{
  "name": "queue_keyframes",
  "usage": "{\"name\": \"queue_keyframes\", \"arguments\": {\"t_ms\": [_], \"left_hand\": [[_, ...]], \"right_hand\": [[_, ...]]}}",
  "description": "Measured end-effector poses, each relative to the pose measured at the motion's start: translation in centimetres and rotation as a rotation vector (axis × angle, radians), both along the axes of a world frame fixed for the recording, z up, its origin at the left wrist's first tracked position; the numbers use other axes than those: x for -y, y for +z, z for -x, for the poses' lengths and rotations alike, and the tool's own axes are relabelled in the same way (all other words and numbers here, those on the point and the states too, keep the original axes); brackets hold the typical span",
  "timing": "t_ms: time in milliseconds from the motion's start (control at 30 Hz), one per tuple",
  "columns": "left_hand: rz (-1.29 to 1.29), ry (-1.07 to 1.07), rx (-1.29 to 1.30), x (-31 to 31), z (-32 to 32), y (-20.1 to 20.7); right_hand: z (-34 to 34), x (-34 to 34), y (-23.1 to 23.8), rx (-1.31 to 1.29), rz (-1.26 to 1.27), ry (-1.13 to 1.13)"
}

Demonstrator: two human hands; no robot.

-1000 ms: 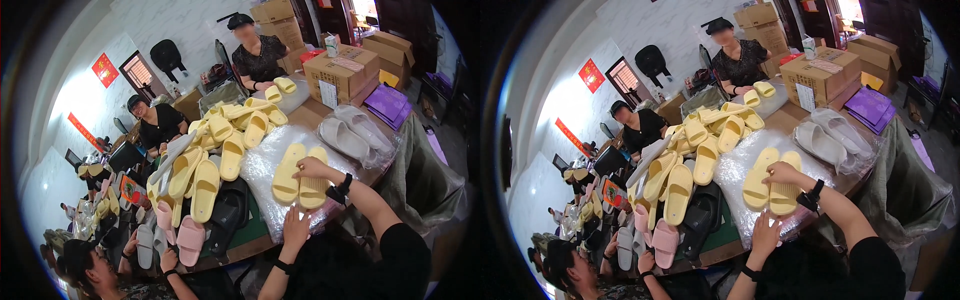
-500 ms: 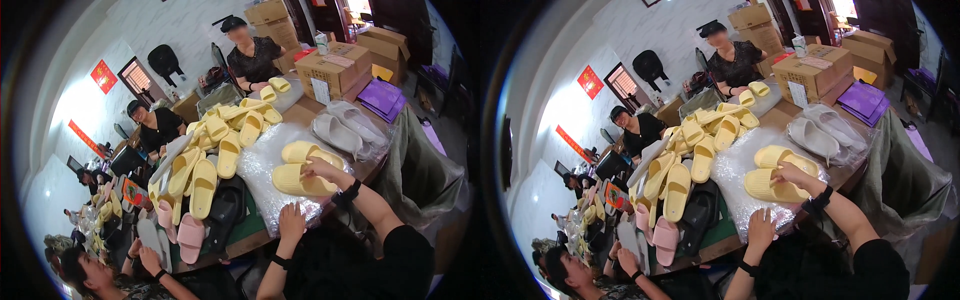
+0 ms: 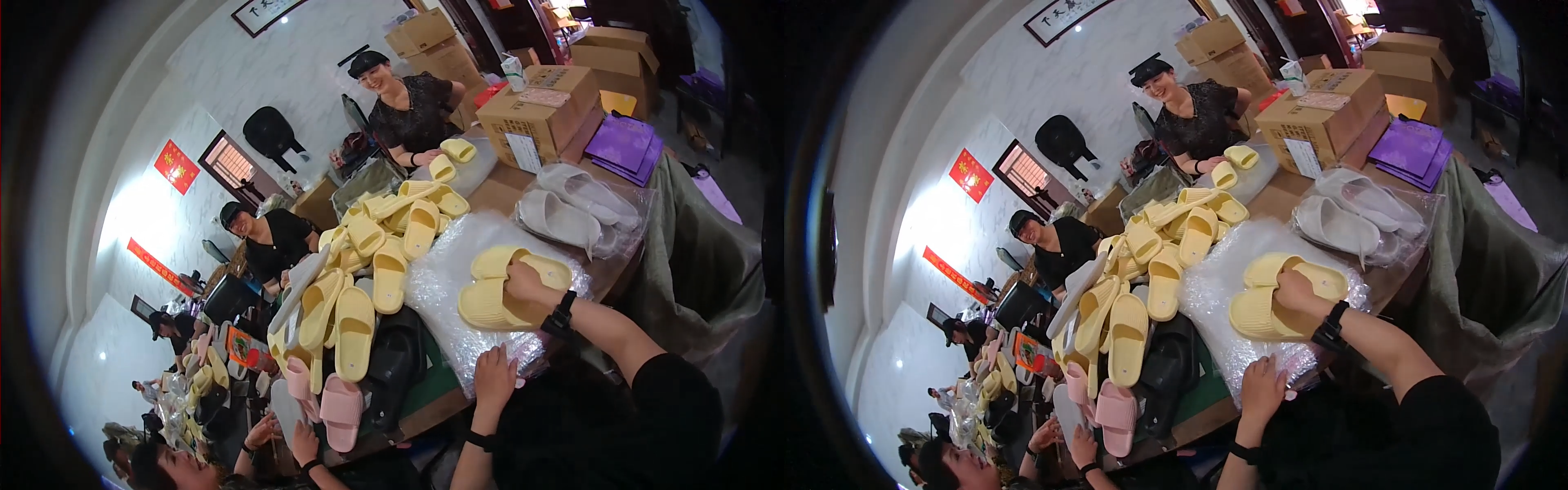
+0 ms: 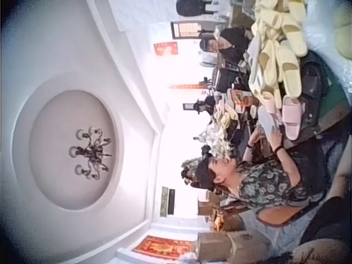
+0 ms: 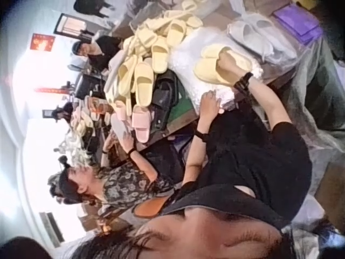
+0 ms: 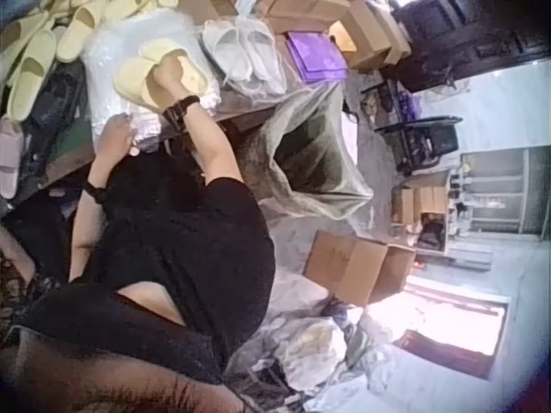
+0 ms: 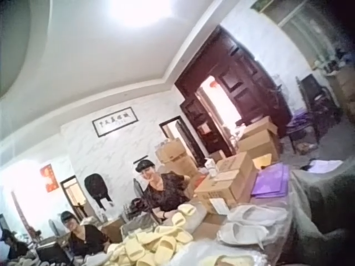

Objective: Packing various colored slippers into plastic bags and placing them into a large collection bag.

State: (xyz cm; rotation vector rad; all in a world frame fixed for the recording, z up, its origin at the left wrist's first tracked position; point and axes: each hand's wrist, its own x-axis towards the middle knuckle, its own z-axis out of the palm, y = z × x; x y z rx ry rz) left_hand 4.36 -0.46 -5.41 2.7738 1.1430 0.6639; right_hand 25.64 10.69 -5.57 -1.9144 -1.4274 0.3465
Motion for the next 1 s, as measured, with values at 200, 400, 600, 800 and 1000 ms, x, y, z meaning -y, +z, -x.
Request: {"name": "queue_keyframes", "arguments": {"t_ms": [200, 400, 600, 800, 1000], "left_hand": [[0.003, 0.005, 0.036, -1.3, 2.1, -0.2], [0.164, -0.031, 0.336, -2.6, 1.6, 1.3], [0.270, 0.082, 0.255, -4.1, 0.2, -0.2], [0.029, -0.056, -0.061, -4.2, 0.4, 0.7], [-0.097, 0.051, 0.274, -2.3, -0.2, 2.6]], "right_hand": [[-0.1, 6.9, 8.0, -0.222, -0.083, 0.225], [-3.2, 14.9, 13.2, -0.565, 0.242, 0.702], [-3.5, 17.6, 8.5, -0.681, 0.421, 1.218], [-3.7, 18.1, 9.5, -0.560, 0.445, 1.132], [-3.1, 17.5, 10.5, -0.520, 0.459, 0.769]]}}
